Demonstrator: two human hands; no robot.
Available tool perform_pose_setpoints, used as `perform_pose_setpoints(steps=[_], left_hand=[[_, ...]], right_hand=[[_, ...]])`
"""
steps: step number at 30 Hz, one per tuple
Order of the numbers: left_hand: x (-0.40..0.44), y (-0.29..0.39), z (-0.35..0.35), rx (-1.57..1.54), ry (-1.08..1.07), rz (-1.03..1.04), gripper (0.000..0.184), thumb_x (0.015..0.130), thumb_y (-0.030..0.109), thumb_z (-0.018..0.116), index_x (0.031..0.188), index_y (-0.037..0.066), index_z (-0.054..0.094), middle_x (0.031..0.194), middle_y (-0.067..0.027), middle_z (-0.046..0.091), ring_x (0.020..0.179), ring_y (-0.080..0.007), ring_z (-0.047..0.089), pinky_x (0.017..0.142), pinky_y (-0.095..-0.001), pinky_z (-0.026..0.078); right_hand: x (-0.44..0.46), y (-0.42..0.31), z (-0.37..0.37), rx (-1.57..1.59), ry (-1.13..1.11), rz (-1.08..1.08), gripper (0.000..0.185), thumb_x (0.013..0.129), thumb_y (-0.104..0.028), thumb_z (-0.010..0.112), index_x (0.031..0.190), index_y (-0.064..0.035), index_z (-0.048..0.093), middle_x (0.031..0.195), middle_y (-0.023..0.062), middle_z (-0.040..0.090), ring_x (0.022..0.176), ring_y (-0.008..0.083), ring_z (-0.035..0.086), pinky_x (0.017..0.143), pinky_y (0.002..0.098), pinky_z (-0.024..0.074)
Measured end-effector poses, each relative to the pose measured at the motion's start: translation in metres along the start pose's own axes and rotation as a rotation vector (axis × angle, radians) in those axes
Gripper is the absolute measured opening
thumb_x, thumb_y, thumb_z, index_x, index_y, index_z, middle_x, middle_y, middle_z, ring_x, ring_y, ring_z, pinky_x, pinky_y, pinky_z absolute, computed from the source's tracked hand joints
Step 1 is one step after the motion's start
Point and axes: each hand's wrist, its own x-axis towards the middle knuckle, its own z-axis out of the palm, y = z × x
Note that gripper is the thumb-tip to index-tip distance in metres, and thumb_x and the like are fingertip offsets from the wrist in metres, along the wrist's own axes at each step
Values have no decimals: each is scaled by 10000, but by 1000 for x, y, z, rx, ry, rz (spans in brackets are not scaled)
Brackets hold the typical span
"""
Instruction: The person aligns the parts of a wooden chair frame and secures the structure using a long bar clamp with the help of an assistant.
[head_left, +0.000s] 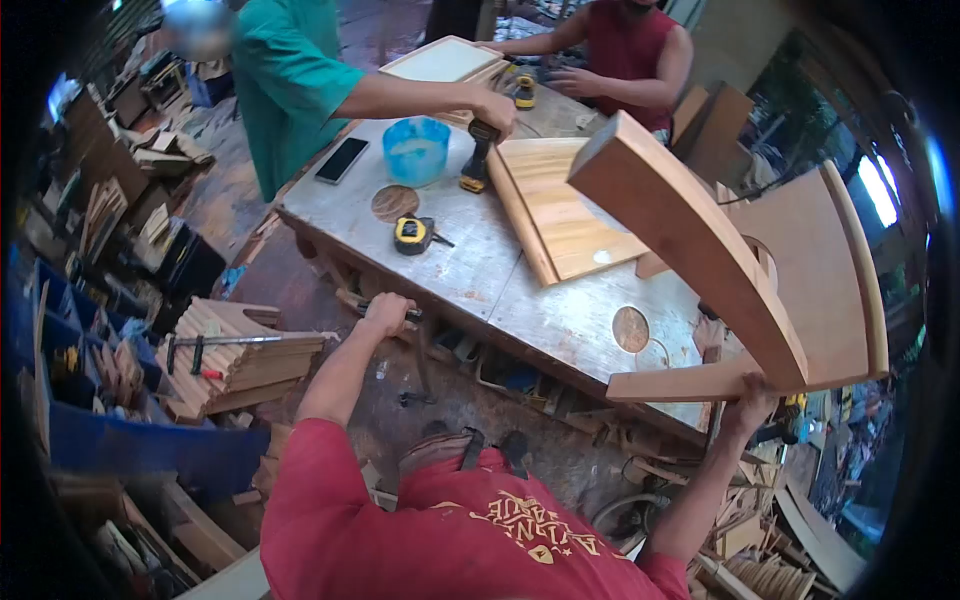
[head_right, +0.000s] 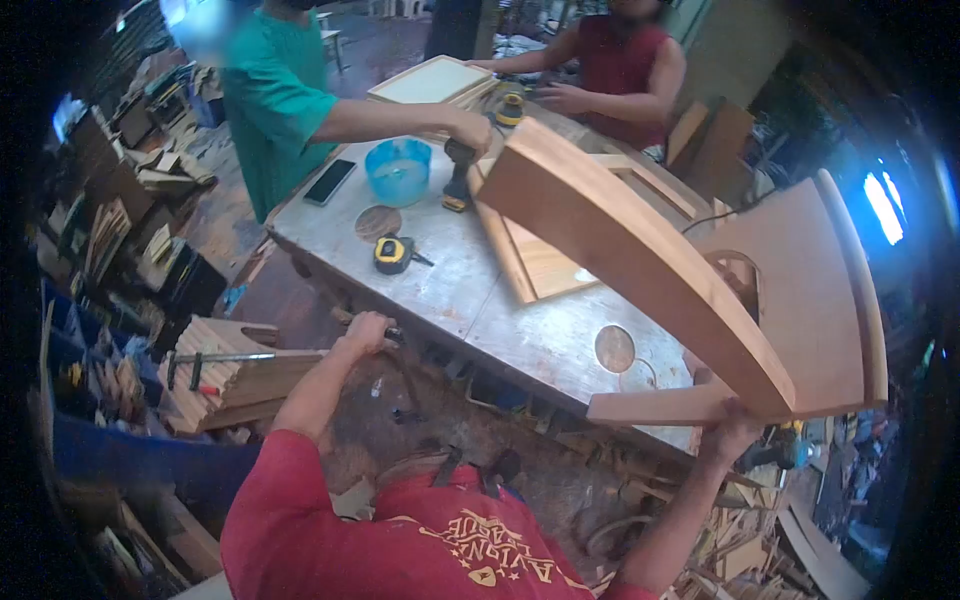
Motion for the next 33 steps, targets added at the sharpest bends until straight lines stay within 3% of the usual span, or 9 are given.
perform_pose_setpoints(steps=[5, 9, 13, 14, 17, 19, 24, 27, 33], left_hand=[[16, 26, 2, -150, 73, -123, 422, 781, 442, 743, 1070, 136, 702, 1009, -143, 710, 1002, -330, 661, 883, -452, 516], [3, 43, -5, -120, 42, -184, 459, 779, 505, 719, 1087, 165, 713, 991, -148, 717, 954, -333, 680, 850, -451, 529], [-12, 48, 9, -118, 129, -133, 425, 762, 525, 724, 1025, 190, 724, 927, -128, 725, 902, -328, 692, 794, -450, 542], [-22, 50, 14, -117, 126, -141, 416, 760, 521, 727, 1007, 186, 725, 921, -130, 724, 898, -330, 692, 792, -451, 541], [-27, 59, 18, -121, 160, -153, 392, 754, 508, 738, 955, 171, 725, 900, -136, 721, 880, -337, 692, 780, -454, 540], [-36, 61, 19, -130, 183, -178, 382, 750, 499, 747, 924, 160, 721, 883, -141, 719, 866, -342, 692, 765, -456, 541], [-58, 72, 11, -108, 206, -252, 393, 733, 499, 757, 904, 147, 718, 850, -150, 716, 829, -341, 696, 735, -454, 544], [-69, 75, 17, -111, 218, -289, 416, 728, 517, 751, 931, 154, 728, 864, -146, 720, 840, -331, 697, 751, -447, 545], [-79, 87, 25, -130, 255, -310, 423, 737, 525, 733, 982, 180, 740, 884, -130, 725, 872, -315, 698, 785, -431, 541]], right_hand=[[7, 10, -14, -66, -120, -113, 557, 739, -3, 673, 1266, -11, 492, 1108, 69, 575, 1043, 200, 590, 850, 359, 527], [2, 19, -7, -105, -47, -53, 570, 754, -3, 674, 1288, 6, 474, 1139, 82, 579, 1053, 196, 586, 874, 342, 515], [-3, 8, 22, -66, -54, -142, 598, 748, -28, 698, 1300, 13, 472, 1167, 99, 578, 1050, 197, 586, 878, 346, 511], [6, 17, 14, -67, -41, -84, 580, 745, -41, 707, 1283, 15, 496, 1153, 97, 593, 1025, 201, 601, 871, 348, 518], [24, 28, 21, -92, -24, -263, 543, 741, -36, 702, 1252, 13, 523, 1117, 87, 607, 1003, 197, 608, 869, 350, 520], [36, 35, 27, -128, 57, -188, 451, 735, -1, 645, 1179, 1, 565, 1095, 72, 621, 941, 165, 608, 784, 306, 506], [59, 34, 23, -269, 54, -223, 240, 730, 0, 625, 969, -5, 645, 829, 34, 650, 755, 127, 615, 678, 285, 494], [64, 39, 13, -252, 12, -184, 216, 730, -12, 630, 945, 0, 645, 768, 31, 643, 708, 131, 613, 650, 287, 487], [64, 42, 13, -203, -23, -133, 238, 740, -23, 632, 976, -4, 609, 833, 35, 623, 743, 142, 603, 679, 297, 484]])
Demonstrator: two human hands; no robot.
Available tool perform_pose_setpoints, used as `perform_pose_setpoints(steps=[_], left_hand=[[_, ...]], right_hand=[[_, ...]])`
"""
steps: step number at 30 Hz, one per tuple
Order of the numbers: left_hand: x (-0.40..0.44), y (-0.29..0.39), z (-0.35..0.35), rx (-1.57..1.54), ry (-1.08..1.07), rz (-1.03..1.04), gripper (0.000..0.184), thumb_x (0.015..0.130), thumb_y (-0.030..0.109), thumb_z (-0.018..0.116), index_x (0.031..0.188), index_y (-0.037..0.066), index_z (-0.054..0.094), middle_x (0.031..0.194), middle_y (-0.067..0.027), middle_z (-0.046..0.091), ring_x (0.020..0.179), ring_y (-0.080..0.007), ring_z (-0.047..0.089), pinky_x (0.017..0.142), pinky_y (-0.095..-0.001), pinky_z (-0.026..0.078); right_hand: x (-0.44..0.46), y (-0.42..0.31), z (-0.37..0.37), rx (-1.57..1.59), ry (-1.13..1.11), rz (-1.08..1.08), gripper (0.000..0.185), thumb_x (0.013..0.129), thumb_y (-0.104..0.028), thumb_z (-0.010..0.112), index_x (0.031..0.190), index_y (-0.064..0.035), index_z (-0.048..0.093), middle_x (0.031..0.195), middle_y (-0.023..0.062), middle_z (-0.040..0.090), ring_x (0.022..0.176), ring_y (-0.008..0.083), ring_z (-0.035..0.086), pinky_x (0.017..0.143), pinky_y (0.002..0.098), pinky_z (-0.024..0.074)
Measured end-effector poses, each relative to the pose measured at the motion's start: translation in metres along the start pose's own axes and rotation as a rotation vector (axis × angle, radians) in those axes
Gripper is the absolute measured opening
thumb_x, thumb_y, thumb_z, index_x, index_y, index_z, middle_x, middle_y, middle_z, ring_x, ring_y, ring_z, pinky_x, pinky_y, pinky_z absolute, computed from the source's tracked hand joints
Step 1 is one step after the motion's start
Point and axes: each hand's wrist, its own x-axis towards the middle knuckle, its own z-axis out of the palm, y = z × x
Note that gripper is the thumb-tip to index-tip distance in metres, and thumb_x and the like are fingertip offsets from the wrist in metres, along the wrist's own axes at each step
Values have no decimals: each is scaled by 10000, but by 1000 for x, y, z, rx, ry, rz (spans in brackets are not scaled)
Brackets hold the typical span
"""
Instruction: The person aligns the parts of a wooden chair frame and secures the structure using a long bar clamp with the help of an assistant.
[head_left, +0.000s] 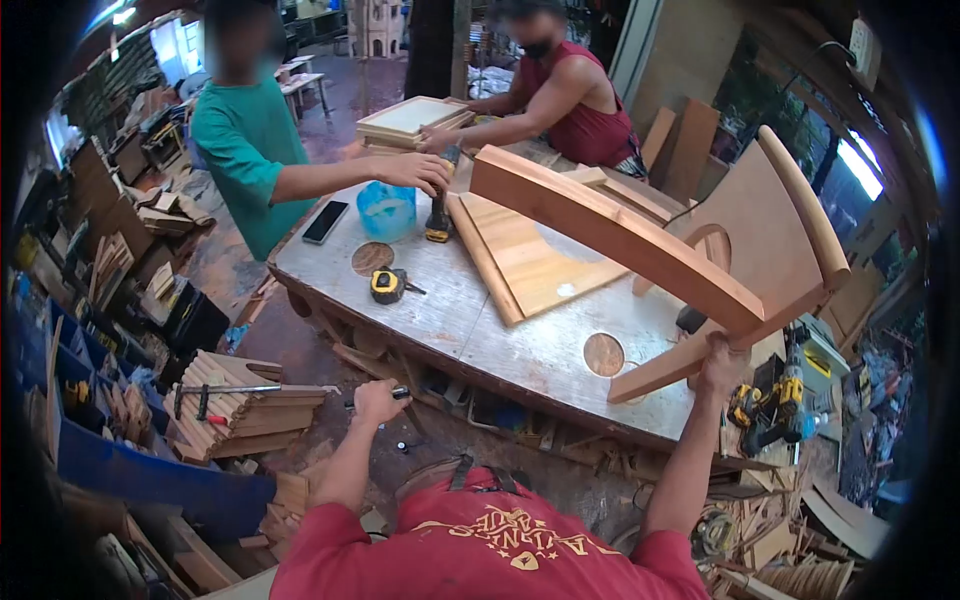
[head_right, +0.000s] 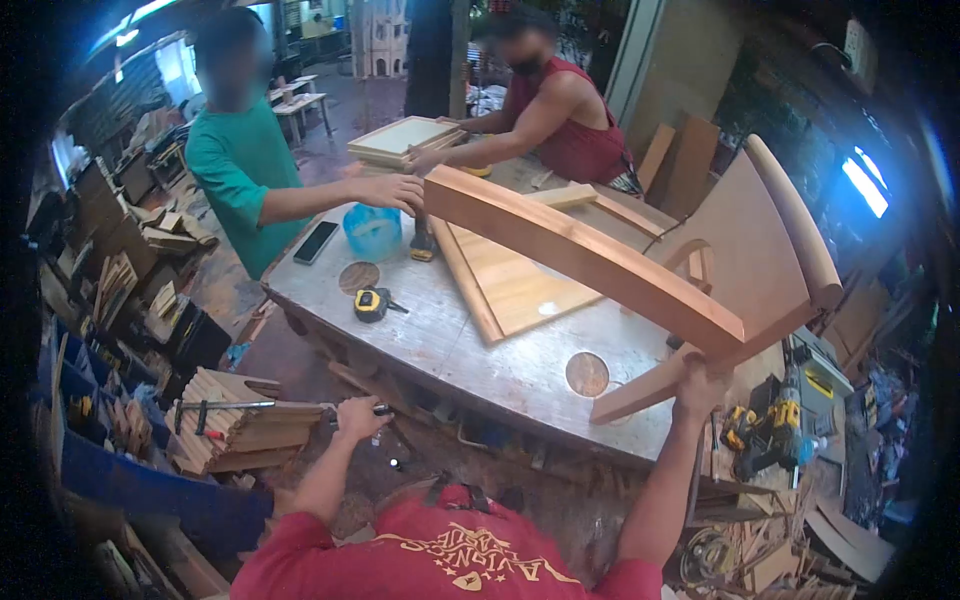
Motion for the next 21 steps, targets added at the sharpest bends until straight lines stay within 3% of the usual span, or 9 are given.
perform_pose_setpoints(steps=[2, 6, 10, 13, 19, 21], left_hand=[[-4, 2, 4, 4, 1, 1, 416, 740, 525, 727, 959, 172, 736, 881, -128, 724, 867, -321, 697, 774, -439, 542], [-15, 9, -2, 24, -27, -15, 408, 745, 526, 718, 912, 153, 725, 868, -138, 720, 855, -323, 699, 756, -454, 545], [-22, 8, -7, 10, -20, -30, 403, 742, 517, 723, 888, 142, 714, 852, -136, 717, 844, -323, 699, 754, -457, 545], [-34, 3, -5, -13, 0, -40, 382, 737, 496, 736, 881, 143, 707, 844, -132, 714, 840, -323, 698, 751, -455, 545], [-46, -8, 2, -69, 50, -62, 390, 722, 504, 742, 875, 146, 714, 823, -147, 709, 825, -359, 687, 739, -478, 536], [-46, -7, 0, -54, 40, -95, 369, 735, 486, 744, 905, 159, 717, 849, -134, 713, 845, -337, 692, 768, -464, 539]], right_hand=[[-5, -11, 7, 50, 11, 13, 138, 756, -11, 635, 889, -30, 603, 788, 10, 613, 739, 137, 595, 704, 295, 472], [-1, 12, 0, 173, -62, 90, 366, 766, -23, 644, 1125, -8, 579, 966, 48, 615, 846, 154, 600, 715, 298, 490], [0, 7, 1, 42, -94, -44, 394, 783, -38, 622, 1168, -1, 550, 1019, 81, 587, 854, 176, 593, 733, 332, 497], [-7, -9, 5, 166, -132, 157, 440, 774, -39, 616, 1204, 5, 533, 1020, 92, 582, 882, 195, 599, 739, 346, 507], [-4, -2, 5, 145, -85, 52, 517, 768, -31, 620, 1270, 11, 503, 1059, 100, 575, 926, 214, 598, 751, 348, 511], [-3, -2, 4, 122, -99, 26, 524, 769, -30, 619, 1277, 13, 499, 1063, 98, 575, 919, 211, 596, 755, 343, 508]])
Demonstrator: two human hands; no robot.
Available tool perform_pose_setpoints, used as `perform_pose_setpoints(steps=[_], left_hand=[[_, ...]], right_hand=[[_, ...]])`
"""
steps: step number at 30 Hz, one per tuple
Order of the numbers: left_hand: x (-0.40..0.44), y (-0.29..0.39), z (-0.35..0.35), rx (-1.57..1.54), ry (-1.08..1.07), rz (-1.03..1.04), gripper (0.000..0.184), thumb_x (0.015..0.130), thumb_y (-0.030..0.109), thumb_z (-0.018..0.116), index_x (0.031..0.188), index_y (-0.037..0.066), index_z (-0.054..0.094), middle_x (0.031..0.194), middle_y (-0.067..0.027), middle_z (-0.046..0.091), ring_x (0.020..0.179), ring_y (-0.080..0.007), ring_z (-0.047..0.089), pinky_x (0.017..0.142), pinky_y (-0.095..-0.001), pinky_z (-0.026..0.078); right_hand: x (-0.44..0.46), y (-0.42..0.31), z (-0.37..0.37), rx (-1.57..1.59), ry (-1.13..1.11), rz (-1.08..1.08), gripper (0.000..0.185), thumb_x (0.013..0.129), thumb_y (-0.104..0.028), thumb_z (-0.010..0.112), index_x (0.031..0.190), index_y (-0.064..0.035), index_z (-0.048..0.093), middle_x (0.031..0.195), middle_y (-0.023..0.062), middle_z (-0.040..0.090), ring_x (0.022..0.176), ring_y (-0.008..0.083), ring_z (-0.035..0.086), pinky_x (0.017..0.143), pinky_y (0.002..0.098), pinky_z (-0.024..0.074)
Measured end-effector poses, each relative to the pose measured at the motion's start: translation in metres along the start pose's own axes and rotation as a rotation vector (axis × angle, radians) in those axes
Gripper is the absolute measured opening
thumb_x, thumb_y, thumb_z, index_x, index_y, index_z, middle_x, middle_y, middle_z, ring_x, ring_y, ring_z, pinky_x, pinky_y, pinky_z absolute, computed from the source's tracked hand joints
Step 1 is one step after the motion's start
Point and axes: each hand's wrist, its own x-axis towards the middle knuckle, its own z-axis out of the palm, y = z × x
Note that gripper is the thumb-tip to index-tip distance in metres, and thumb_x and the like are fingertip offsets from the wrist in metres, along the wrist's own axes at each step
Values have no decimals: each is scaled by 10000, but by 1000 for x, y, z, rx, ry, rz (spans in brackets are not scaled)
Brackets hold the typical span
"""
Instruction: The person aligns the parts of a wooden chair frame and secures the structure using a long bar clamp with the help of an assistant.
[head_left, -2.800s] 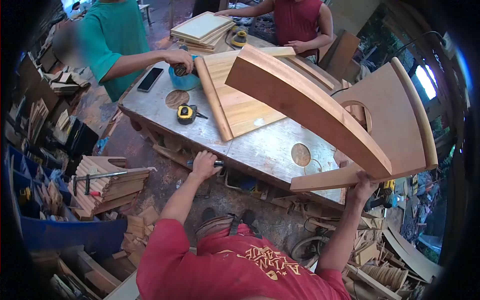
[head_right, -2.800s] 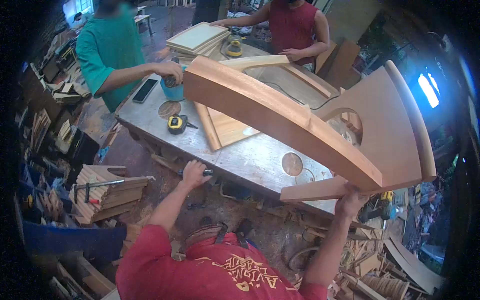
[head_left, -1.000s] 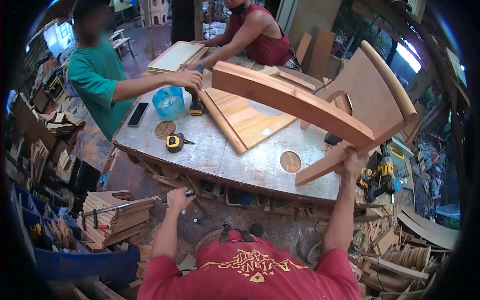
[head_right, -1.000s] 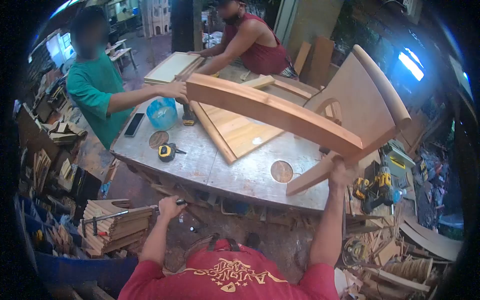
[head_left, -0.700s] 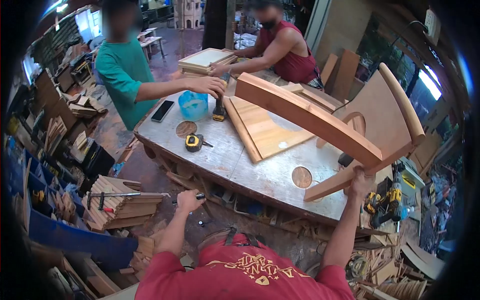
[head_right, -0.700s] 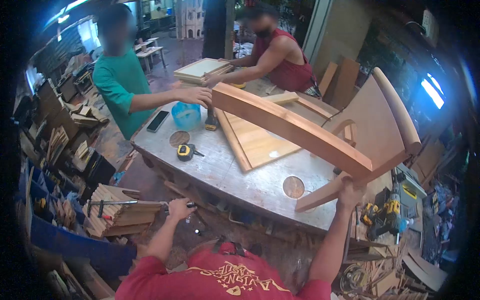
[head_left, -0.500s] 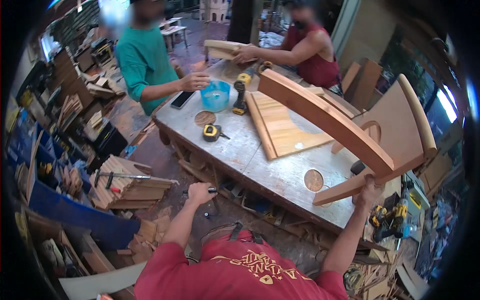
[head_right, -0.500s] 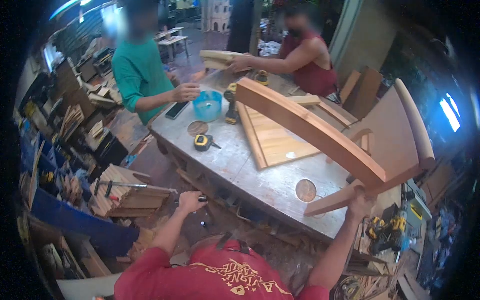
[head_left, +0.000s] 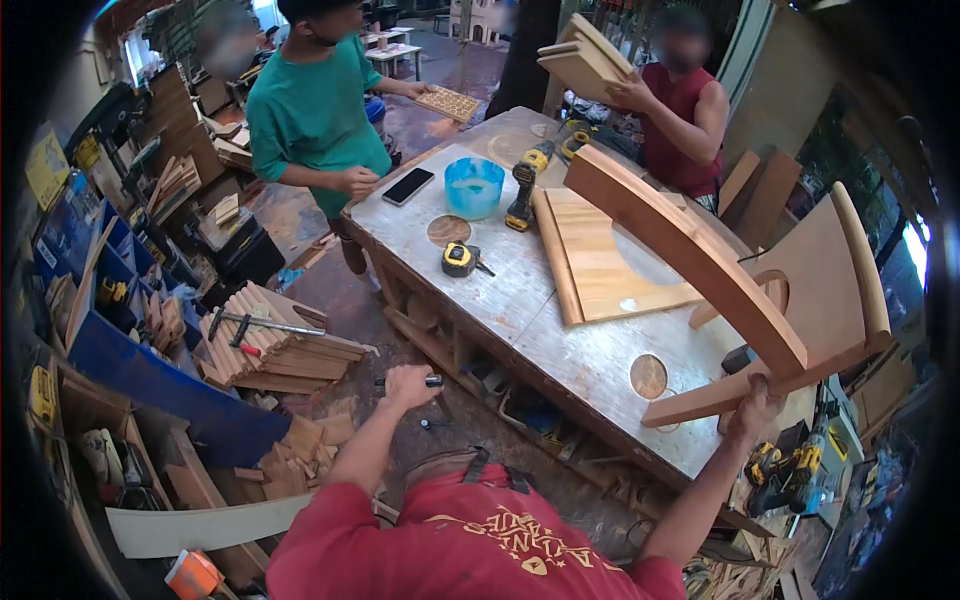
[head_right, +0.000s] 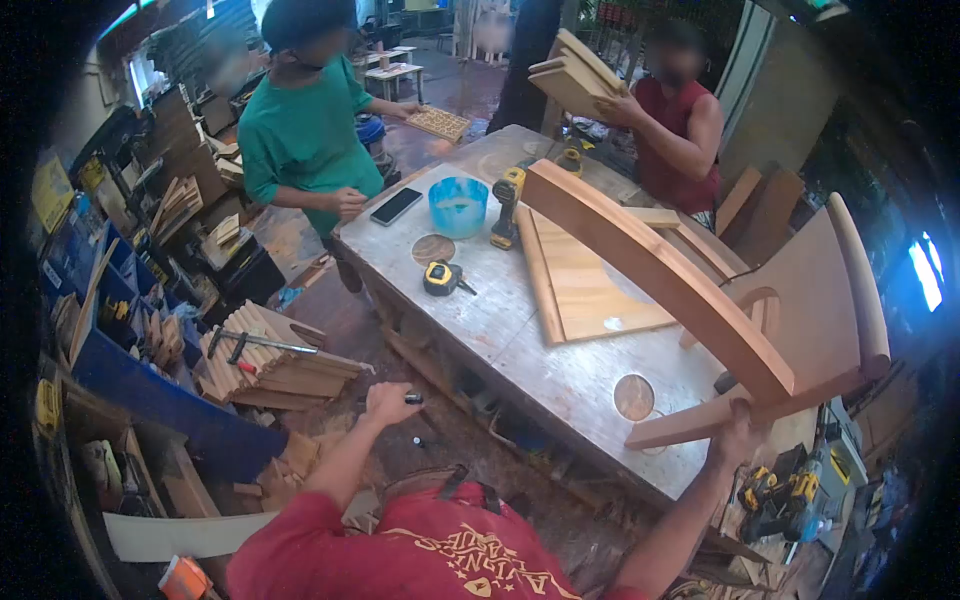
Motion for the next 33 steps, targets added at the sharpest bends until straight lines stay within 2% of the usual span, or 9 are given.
perform_pose_setpoints(steps=[4, 8, 13, 15, 17, 22, 25, 31, 33], left_hand=[[3, 4, -8, 34, -85, -41, 382, 741, 483, 741, 959, 169, 723, 889, -117, 717, 882, -321, 685, 797, -452, 536], [29, -6, 11, 57, 69, 213, 399, 749, 495, 732, 963, 158, 729, 949, -90, 705, 925, -304, 662, 818, -447, 524], [67, 19, 9, 56, -54, 182, 387, 753, 488, 728, 949, 154, 734, 966, -94, 707, 942, -300, 670, 829, -440, 527], [74, 32, 10, 60, -84, 147, 383, 753, 484, 728, 950, 155, 734, 976, -95, 711, 948, -299, 673, 830, -436, 530], [79, 36, 16, 54, -87, 173, 373, 750, 473, 733, 948, 156, 734, 961, -98, 717, 940, -295, 679, 825, -431, 535], [82, 43, 16, 57, -113, 219, 366, 745, 469, 737, 934, 156, 729, 928, -103, 718, 923, -298, 680, 810, -432, 535], [83, 40, 26, 85, -94, 270, 366, 745, 478, 736, 907, 151, 722, 915, -108, 716, 912, -305, 682, 798, -437, 534], [72, 45, 23, 92, -137, 268, 402, 740, 494, 735, 911, 132, 718, 923, -118, 719, 889, -320, 689, 790, -452, 533], [67, 50, 17, 112, -158, 250, 399, 741, 493, 733, 916, 134, 718, 928, -120, 720, 896, -319, 688, 790, -452, 532]], right_hand=[[0, 0, -4, -7, 3, 6, 469, 768, -29, 613, 1225, 10, 517, 1023, 87, 577, 895, 201, 595, 737, 333, 504], [-7, -21, 8, -39, 48, 7, 418, 771, -25, 610, 1179, 9, 528, 967, 80, 573, 838, 193, 598, 694, 331, 505], [0, -3, 0, -20, 7, -2, 381, 785, -11, 618, 1159, -5, 545, 978, 65, 583, 847, 177, 594, 719, 320, 502], [-5, -9, 2, -45, 6, -13, 437, 756, -26, 642, 1185, -7, 560, 995, 51, 611, 881, 159, 599, 755, 310, 492], [-3, -3, 5, -65, 51, -31, 325, 755, -62, 645, 1068, 6, 587, 932, 81, 622, 790, 205, 623, 757, 332, 514], [-11, -14, 19, -45, 102, -5, 276, 738, -37, 653, 1011, -11, 621, 882, 53, 640, 781, 169, 622, 721, 312, 505], [-8, -10, 11, -167, 50, 61, 326, 768, -32, 649, 1090, -2, 609, 956, 50, 649, 857, 163, 620, 766, 303, 491], [-7, -19, 12, -137, 24, -12, 304, 746, -62, 645, 1043, -2, 625, 928, 43, 638, 841, 158, 599, 761, 315, 476], [-8, -20, 10, -177, 38, 27, 311, 748, -72, 643, 1049, 3, 619, 919, 42, 632, 837, 155, 593, 756, 316, 474]])
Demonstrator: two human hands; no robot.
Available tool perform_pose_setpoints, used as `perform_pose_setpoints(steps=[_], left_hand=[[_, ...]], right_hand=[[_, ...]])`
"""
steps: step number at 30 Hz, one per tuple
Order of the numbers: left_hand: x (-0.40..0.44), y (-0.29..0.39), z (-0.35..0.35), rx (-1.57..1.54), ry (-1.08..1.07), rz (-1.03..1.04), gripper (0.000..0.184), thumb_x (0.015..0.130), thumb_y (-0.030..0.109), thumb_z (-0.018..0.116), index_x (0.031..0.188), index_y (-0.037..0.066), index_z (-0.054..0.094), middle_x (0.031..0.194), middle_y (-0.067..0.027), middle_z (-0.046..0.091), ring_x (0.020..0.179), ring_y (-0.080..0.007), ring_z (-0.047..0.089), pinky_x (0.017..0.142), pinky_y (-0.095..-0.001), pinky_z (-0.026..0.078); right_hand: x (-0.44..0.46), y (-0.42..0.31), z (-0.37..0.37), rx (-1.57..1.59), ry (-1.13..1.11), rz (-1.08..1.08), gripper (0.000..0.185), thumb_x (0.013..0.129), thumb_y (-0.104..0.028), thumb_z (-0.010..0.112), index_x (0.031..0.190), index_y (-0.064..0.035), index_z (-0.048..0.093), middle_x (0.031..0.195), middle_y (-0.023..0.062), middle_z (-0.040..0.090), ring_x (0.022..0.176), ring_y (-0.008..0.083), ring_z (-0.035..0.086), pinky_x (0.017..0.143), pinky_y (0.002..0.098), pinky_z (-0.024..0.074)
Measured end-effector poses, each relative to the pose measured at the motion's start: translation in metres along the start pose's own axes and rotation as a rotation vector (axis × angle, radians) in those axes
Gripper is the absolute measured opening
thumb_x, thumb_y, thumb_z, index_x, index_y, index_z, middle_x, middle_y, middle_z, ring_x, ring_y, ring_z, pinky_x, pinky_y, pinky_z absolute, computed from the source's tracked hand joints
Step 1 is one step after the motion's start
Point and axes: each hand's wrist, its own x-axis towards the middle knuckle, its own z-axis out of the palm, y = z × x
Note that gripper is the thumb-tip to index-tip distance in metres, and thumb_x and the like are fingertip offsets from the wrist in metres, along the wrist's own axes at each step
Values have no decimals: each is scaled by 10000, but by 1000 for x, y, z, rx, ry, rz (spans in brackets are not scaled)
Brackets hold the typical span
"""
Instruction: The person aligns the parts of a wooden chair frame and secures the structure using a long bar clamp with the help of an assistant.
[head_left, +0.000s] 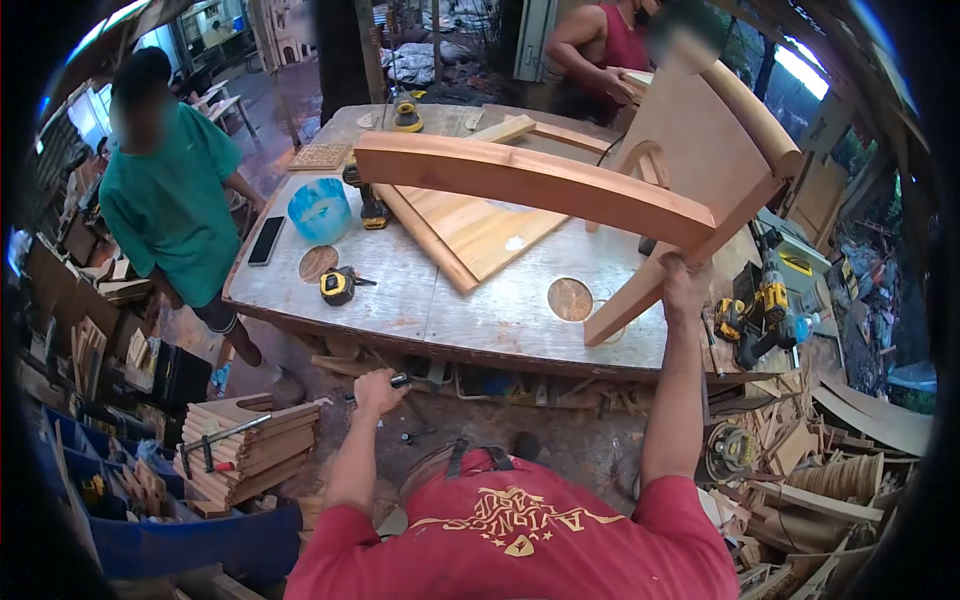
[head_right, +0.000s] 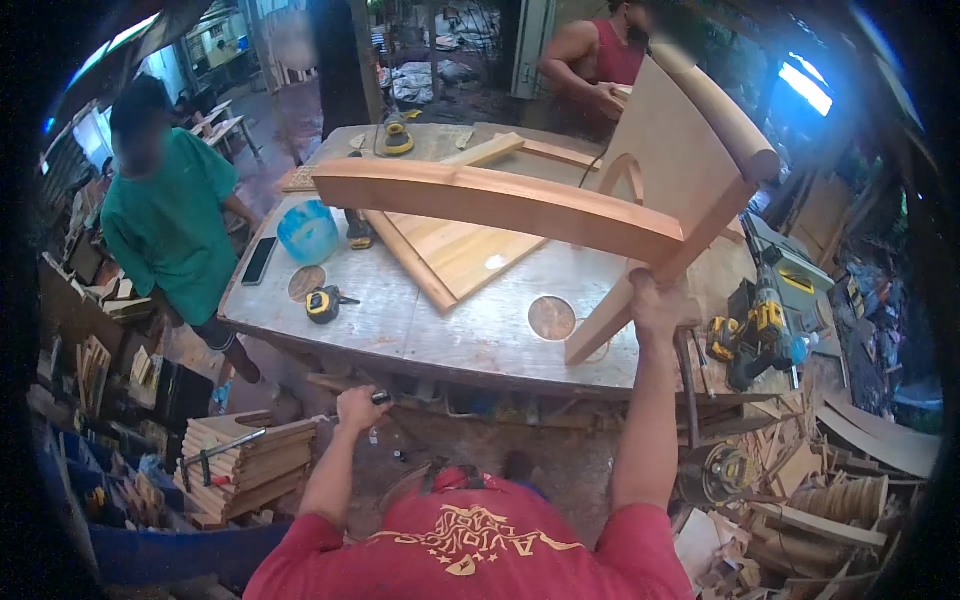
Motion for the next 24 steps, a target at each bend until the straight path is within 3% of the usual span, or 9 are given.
perform_pose_setpoints(steps=[4, 5, 8, 14, 19, 24], left_hand=[[-12, 9, -1, -49, 7, -2, 399, 741, 488, 731, 922, 133, 718, 925, -117, 719, 900, -316, 687, 793, -448, 531], [-14, 10, -1, -43, 10, -12, 397, 740, 486, 732, 921, 133, 719, 923, -115, 719, 900, -314, 687, 793, -447, 531], [-22, 14, 1, -33, 13, -22, 387, 738, 477, 736, 918, 135, 722, 917, -109, 719, 900, -309, 688, 793, -442, 532], [-29, 14, 8, -37, 46, -38, 361, 734, 452, 751, 926, 147, 730, 918, -101, 720, 899, -302, 689, 794, -433, 534], [-38, 19, -2, -16, 19, -85, 371, 738, 456, 753, 944, 149, 729, 962, -83, 721, 915, -296, 686, 798, -427, 535], [-40, 13, 1, 10, 35, -76, 384, 740, 464, 750, 929, 130, 721, 960, -107, 718, 914, -310, 684, 790, -437, 533]], right_hand=[[2, 7, -1, 74, 8, -9, 334, 758, -94, 645, 1073, 10, 608, 918, 47, 629, 834, 156, 593, 748, 308, 475], [6, 17, -4, 44, 27, -11, 296, 752, -23, 631, 1044, -2, 586, 893, 35, 619, 806, 145, 607, 725, 309, 491], [4, 16, -3, 139, 23, -23, 305, 750, -31, 637, 1048, 5, 586, 890, 38, 620, 797, 151, 609, 718, 315, 493], [3, 5, -4, 16, 4, -76, 334, 747, -26, 643, 1077, 7, 607, 929, 54, 642, 844, 156, 610, 736, 312, 491], [2, -1, 1, 130, 22, -48, 289, 709, -19, 646, 995, 6, 613, 822, 25, 621, 732, 135, 593, 671, 293, 477], [2, -5, 0, 86, 54, -29, 226, 706, -27, 646, 928, 6, 626, 787, 24, 623, 714, 129, 597, 646, 296, 477]])
